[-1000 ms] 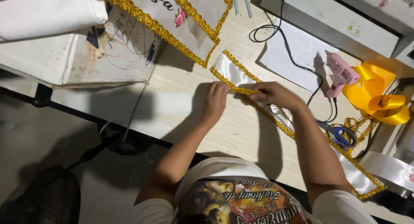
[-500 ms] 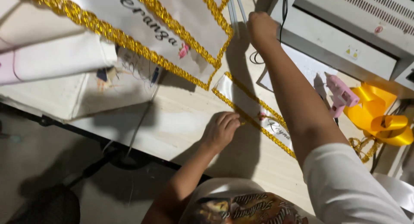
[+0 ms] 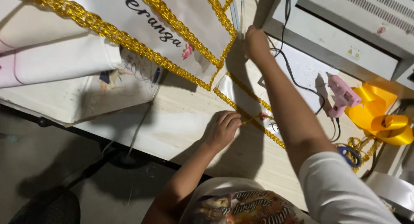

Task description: Assembling a ceremonial sash by gluing decorative gold trim to a printed ribbon using a glue gun.

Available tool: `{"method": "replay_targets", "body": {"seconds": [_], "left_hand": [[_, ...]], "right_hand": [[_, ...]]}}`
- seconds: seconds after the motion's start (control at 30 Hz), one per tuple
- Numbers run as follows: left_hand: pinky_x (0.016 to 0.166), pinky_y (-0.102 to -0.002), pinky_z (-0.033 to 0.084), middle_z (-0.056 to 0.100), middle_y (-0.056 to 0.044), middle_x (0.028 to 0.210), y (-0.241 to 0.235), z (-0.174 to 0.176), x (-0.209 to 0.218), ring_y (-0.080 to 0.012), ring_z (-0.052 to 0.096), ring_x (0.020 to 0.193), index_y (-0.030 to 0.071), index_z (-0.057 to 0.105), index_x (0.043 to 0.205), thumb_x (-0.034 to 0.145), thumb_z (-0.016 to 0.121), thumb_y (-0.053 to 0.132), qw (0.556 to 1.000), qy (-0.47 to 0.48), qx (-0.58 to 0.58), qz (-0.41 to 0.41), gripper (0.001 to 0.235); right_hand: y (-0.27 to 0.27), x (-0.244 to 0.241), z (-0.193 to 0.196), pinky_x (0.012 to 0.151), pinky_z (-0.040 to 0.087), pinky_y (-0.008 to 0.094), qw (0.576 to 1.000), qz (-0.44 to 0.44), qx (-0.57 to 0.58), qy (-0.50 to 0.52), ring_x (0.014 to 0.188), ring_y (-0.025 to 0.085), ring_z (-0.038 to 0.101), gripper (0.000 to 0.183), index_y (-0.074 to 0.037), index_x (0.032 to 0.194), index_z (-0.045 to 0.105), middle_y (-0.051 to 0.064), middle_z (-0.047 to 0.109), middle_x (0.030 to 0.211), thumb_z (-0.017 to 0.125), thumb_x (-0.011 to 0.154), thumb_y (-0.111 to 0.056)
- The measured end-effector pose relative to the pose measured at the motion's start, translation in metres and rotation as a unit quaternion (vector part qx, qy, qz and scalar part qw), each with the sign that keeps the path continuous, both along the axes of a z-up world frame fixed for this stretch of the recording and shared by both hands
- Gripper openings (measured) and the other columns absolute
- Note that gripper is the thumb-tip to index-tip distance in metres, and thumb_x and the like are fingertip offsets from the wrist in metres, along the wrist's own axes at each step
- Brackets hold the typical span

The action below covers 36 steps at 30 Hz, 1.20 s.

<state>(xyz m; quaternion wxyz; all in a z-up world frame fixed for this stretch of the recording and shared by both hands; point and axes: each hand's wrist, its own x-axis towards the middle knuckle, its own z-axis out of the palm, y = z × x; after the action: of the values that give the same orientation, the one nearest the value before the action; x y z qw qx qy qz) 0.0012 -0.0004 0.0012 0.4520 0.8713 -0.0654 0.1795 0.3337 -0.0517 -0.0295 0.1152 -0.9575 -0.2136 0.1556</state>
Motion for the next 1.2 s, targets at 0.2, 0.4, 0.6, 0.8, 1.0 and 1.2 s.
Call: {"method": "replay_targets", "body": {"seconds": [0.2, 0.4, 0.6, 0.8, 1.0, 1.2], "left_hand": [[0.102, -0.043, 0.052, 0.065, -0.011, 0.116, 0.001, 0.004, -0.002, -0.0315, 0.062, 0.115, 0.005, 0.061, 0.103, 0.095, 0.069, 0.005, 1.0, 0.0, -0.009, -0.016, 0.011], [0.091, -0.044, 0.052, 0.069, -0.008, 0.102, 0.013, 0.002, -0.001, -0.0293, 0.063, 0.101, 0.008, 0.066, 0.103, 0.093, 0.07, 0.007, 0.998, 0.024, 0.053, 0.032, 0.01], [0.081, -0.039, 0.054, 0.069, -0.012, 0.097, 0.012, -0.023, 0.011, -0.0284, 0.067, 0.091, 0.003, 0.066, 0.105, 0.098, 0.068, 0.009, 0.993, 0.039, -0.009, 0.108, 0.009], [0.076, -0.04, 0.056, 0.071, -0.014, 0.096, 0.019, -0.008, 0.019, -0.0305, 0.069, 0.088, 0.001, 0.069, 0.106, 0.098, 0.068, 0.008, 0.988, 0.041, -0.121, 0.091, 0.011], [0.08, -0.039, 0.057, 0.073, -0.015, 0.102, 0.025, -0.042, 0.013, -0.0316, 0.071, 0.094, 0.001, 0.07, 0.106, 0.097, 0.068, 0.007, 0.973, 0.1, -0.152, 0.14, 0.011], [0.079, -0.035, 0.058, 0.074, -0.012, 0.102, 0.047, -0.056, 0.043, -0.0246, 0.074, 0.092, 0.004, 0.07, 0.11, 0.098, 0.066, 0.008, 0.943, 0.159, -0.234, 0.177, 0.014]], "right_hand": [[-0.018, -0.043, -0.021, 0.074, 0.056, 0.052, 0.99, 0.008, 0.117, -0.077, 0.085, 0.047, 0.068, 0.018, 0.007, 0.105, 0.061, 0.03, 0.068, 0.096, 0.067, 0.091, -0.002], [-0.042, -0.126, 0.061, 0.076, 0.055, 0.041, 0.977, -0.002, 0.205, 0.054, 0.084, 0.033, 0.069, 0.02, -0.002, 0.103, 0.07, 0.019, 0.07, 0.096, 0.072, 0.097, -0.02], [-0.086, -0.196, 0.103, 0.075, 0.055, 0.035, 0.94, 0.061, 0.189, 0.278, 0.081, 0.018, 0.069, 0.029, -0.009, 0.11, 0.074, 0.009, 0.076, 0.092, 0.074, 0.091, -0.03], [-0.097, -0.187, 0.109, 0.068, 0.051, 0.038, 0.933, -0.084, 0.123, 0.329, 0.072, 0.022, 0.061, 0.02, -0.009, 0.11, 0.075, 0.01, 0.073, 0.086, 0.065, 0.102, -0.025], [-0.1, -0.153, 0.07, 0.076, 0.054, 0.034, 0.938, 0.1, 0.202, 0.262, 0.083, 0.016, 0.068, 0.014, -0.006, 0.101, 0.073, 0.006, 0.075, 0.092, 0.074, 0.094, -0.017], [-0.052, -0.109, 0.074, 0.081, 0.055, 0.032, 0.946, 0.053, 0.16, 0.276, 0.094, 0.015, 0.073, 0.013, -0.006, 0.103, 0.07, 0.005, 0.077, 0.1, 0.07, 0.098, -0.018]]}}
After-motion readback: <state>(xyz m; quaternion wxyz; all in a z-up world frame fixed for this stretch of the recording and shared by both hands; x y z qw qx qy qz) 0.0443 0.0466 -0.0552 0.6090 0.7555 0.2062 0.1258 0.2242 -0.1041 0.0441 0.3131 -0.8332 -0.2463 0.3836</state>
